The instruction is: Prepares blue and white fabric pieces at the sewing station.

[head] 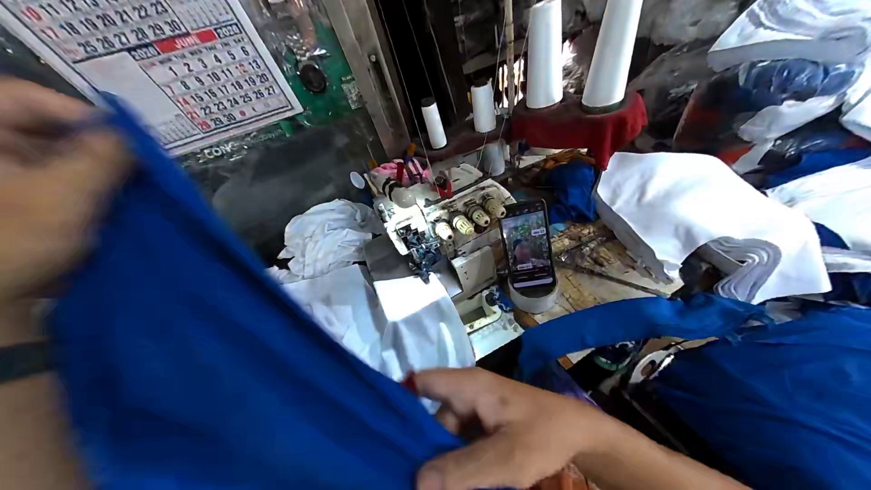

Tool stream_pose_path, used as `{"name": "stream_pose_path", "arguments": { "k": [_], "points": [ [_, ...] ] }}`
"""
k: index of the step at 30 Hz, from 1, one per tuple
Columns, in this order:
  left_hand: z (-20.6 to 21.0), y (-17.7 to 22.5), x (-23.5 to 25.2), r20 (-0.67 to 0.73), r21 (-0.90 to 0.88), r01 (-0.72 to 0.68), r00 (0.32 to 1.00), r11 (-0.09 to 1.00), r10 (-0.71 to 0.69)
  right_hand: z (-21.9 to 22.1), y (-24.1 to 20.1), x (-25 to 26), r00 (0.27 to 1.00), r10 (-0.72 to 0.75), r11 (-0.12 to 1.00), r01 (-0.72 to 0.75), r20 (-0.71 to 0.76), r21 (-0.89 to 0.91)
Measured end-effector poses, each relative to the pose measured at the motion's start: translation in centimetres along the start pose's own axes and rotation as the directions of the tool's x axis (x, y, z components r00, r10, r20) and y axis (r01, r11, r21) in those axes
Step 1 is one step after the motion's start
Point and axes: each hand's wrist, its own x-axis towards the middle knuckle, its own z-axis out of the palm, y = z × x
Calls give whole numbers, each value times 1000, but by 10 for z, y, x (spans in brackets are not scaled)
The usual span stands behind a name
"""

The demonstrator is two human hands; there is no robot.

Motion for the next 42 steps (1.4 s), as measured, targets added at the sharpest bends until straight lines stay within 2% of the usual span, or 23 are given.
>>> {"name": "stream_pose_path", "arguments": {
  "k": [2, 4, 7, 12, 15, 18, 21, 23, 25, 29, 30, 33, 34, 35, 37, 39, 40, 42],
  "points": [
    [80, 5, -24, 127, -66, 8, 992, 998, 1, -16, 39, -22, 998, 51, 998, -49, -45, 48],
    [155, 28, -38, 254, -122, 118, 964, 985, -84, -22, 78, -29, 975, 113, 990, -93, -192, 107],
    [216, 26, -68, 331, -149, 226, 929, 963, -167, -22, 101, -24, 934, 105, 989, -63, -341, 132],
    [214, 40, -91, 208, -169, 318, 937, 933, -282, -31, 107, -17, 874, 120, 992, -128, -471, 15],
    [215, 45, -97, 167, -168, 347, 932, 923, -321, -32, 99, -11, 872, 125, 989, -147, -473, -9],
    [217, 44, -98, 161, -165, 332, 938, 929, -307, -32, 99, -13, 856, 133, 983, -180, -500, -47],
    [218, 48, -95, 103, -172, 294, 955, 940, -279, -30, 94, -17, 851, 115, 986, -161, -513, -46],
    [230, 48, -97, 75, -171, 294, 956, 940, -285, -27, 97, -16, 838, 137, 978, -199, -528, -61],
    [245, 41, -100, 80, -101, 263, 963, 959, -256, -30, 102, -14, 817, 187, 971, -239, -546, -25],
    [253, 36, -98, 81, -27, 241, 968, 970, -238, -37, 91, -14, 803, 200, 975, -221, -562, 30],
    [254, 37, -100, 71, -21, 251, 966, 968, -249, -38, 91, -13, 776, 169, 972, -233, -607, -27],
    [255, 39, -99, 37, -22, 289, 957, 957, -288, -48, 103, -4, 634, -46, 899, -311, -772, -308],
    [255, 39, -99, 30, -22, 304, 952, 952, -304, -53, 105, -2, 635, -54, 895, -311, -770, -319],
    [255, 40, -99, 27, -23, 315, 949, 949, -315, -58, 104, 0, 672, -13, 921, -280, -741, -270],
    [256, 40, -99, 28, -23, 320, 947, 947, -320, -61, 99, 0, 799, 104, 984, -169, -592, -55],
    [257, 40, -99, 31, -22, 327, 945, 945, -326, -54, 96, -8, 868, 136, 990, -141, -478, 25],
    [257, 39, -100, 28, -20, 330, 944, 944, -330, -48, 96, -15, 871, 129, 990, -142, -474, 7],
    [257, 40, -101, 18, -16, 337, 941, 941, -337, -40, 106, -29, 826, 124, 984, -173, -550, -38]
  ]
}}
